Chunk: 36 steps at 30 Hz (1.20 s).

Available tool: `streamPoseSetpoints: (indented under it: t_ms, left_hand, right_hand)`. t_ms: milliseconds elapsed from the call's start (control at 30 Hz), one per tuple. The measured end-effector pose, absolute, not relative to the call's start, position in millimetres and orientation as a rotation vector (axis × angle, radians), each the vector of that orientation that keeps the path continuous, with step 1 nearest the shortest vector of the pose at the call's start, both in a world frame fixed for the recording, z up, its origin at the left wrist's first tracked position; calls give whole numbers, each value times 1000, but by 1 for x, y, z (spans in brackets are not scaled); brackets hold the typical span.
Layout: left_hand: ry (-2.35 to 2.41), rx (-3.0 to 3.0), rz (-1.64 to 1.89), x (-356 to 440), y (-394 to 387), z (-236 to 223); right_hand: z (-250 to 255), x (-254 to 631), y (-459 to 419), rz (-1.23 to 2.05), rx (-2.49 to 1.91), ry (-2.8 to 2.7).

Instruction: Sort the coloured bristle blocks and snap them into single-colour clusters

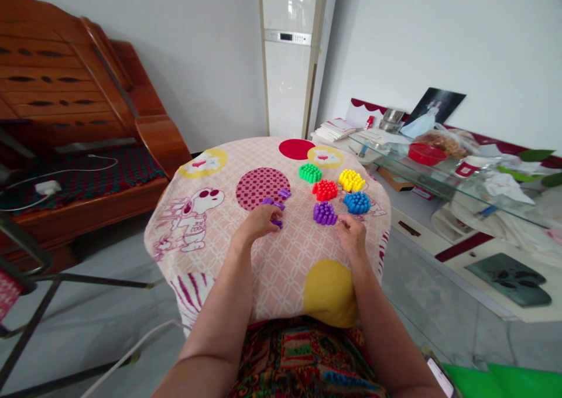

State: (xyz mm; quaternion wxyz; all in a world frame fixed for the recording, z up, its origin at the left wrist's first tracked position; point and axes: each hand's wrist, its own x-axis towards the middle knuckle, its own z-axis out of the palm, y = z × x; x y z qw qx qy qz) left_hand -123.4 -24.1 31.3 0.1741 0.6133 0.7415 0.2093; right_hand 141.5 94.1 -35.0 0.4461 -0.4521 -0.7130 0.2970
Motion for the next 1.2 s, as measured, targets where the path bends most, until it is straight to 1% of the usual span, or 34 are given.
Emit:
streamPoseSetpoints:
  t_ms: [100, 200, 300, 467, 567, 633, 867, 967, 1067, 1133, 1200]
  left_hand:
    - [2133, 1827, 489, -121, -23, 32]
    - [2221, 1843, 507, -117, -20, 29]
    - [2186, 1810, 703, -107, -10, 24]
    - [1914, 1656, 1156, -76, 19, 16]
    - [1852, 1590, 1313, -61, 36, 11]
    - [1829, 1568, 1354, -58, 43, 7]
    - [1773, 1566, 1321, -59, 47, -5]
    - [1912, 1588, 1409, -68, 41, 1]
    - [2257, 1574, 1468, -89, 33, 9]
    - [2506, 1493, 1382, -107, 26, 10]
    - [2668, 1419, 1166, -122, 21, 8]
  right_hand:
    - [-36, 142, 94, 725, -1113, -1764]
    - [-38, 142, 95, 735, -1100, -1767]
    - [-38, 142, 95, 732, -1114, -1763]
    - [-38, 141, 94, 723, -1122, -1746]
    - [-38, 142, 94, 732, -1110, -1743]
    - [-39, 142, 95, 732, -1104, -1745]
    - [-40, 142, 95, 751, -1102, -1734]
    - [-40, 142, 95, 756, -1106, -1735]
    - [-40, 142, 96, 746, -1108, -1753]
    - [-39, 143, 96, 733, -1109, -1760]
    - [-39, 143, 97, 727, -1104, -1764]
